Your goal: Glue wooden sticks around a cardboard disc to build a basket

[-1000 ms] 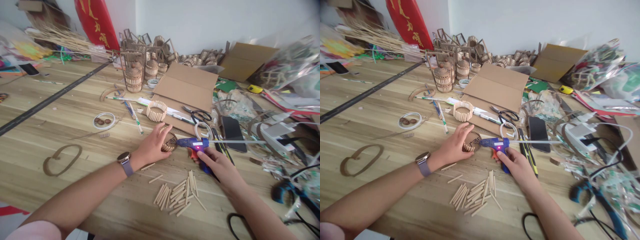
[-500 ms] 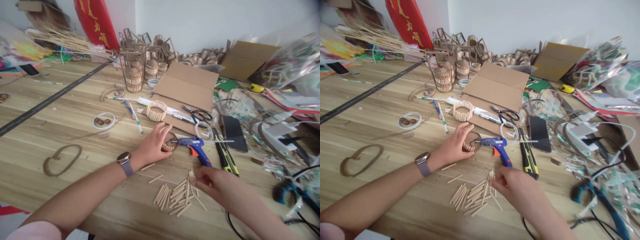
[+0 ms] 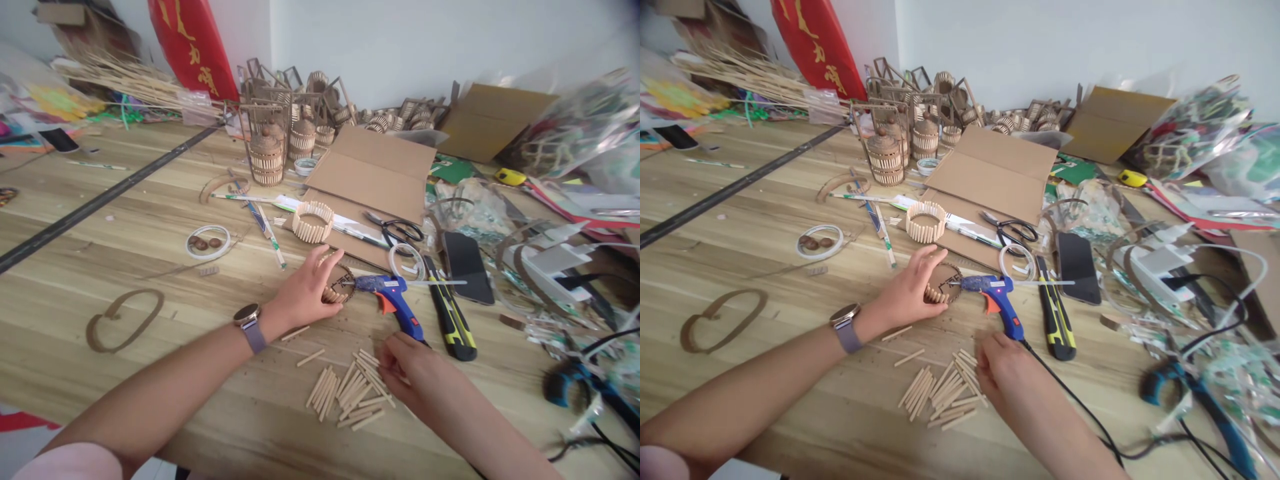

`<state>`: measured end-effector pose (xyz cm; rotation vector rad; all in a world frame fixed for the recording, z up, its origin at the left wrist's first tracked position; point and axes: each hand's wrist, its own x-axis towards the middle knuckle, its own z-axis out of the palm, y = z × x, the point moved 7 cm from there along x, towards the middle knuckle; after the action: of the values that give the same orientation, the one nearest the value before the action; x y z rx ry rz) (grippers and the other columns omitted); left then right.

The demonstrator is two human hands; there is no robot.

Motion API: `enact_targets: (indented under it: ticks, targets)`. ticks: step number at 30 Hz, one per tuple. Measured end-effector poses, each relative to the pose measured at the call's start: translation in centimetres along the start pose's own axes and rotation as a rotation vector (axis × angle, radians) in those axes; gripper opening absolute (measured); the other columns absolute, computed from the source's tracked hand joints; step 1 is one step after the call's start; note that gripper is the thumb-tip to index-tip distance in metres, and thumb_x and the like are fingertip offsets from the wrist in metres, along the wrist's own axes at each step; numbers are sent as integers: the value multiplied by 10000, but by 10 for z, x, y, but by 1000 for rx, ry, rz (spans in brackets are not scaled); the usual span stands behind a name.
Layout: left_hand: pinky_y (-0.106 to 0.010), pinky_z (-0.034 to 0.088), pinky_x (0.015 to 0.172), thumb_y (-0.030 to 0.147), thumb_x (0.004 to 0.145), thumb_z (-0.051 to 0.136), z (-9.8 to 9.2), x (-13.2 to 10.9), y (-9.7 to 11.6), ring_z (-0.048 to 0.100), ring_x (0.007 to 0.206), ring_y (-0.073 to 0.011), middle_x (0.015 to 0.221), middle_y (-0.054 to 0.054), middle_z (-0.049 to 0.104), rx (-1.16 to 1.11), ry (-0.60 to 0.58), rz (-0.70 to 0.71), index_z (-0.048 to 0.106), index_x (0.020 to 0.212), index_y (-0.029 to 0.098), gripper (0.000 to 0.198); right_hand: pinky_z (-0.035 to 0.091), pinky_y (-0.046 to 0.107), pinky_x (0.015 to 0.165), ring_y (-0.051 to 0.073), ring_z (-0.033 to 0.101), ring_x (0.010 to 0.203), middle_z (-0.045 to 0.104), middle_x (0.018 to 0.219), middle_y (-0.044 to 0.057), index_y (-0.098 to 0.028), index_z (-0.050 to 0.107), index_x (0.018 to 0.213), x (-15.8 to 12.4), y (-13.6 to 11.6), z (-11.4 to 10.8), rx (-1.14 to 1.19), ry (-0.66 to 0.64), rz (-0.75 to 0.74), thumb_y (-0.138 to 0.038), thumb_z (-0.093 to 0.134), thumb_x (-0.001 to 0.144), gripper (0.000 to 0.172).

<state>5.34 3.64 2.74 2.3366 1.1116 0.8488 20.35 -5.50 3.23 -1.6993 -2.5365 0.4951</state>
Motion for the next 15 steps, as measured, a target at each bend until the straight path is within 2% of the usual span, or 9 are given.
enact_targets:
  ticks: [5, 10, 15]
  targets:
    - [-492, 451, 1020, 201, 688, 742, -1, -1, 0, 448, 1276, -324, 1457, -163, 257, -11, 17, 13, 196, 1431, 264, 924, 397, 232, 508, 145, 571, 551, 597, 682, 8, -225, 479, 718, -2, 1, 2, 40, -32, -12, -51, 456, 786, 189]
    - [-480, 464, 1013, 195, 681, 732, 0, -1, 0, 451, 1274, -321, 1456, -165, 260, -6, 7, -3, 219, 1429, 247, 908, 459, 262, 591, 168, 613, 654, 636, 777, 39, -209, 572, 990, -4, 12, -10, 218, 65, -9, -167, 418, 861, 205]
    - [-492, 405, 1070, 203, 690, 721, 0, 0, 0, 359, 1351, -327, 1449, -163, 266, -8, 15, -3, 228, 1425, 240, 886, 441, 243, 554, 141, 564, 585, 618, 669, -1, -231, 545, 794, 12, 19, -22, 455, 76, 107, -325, 478, 852, 129]
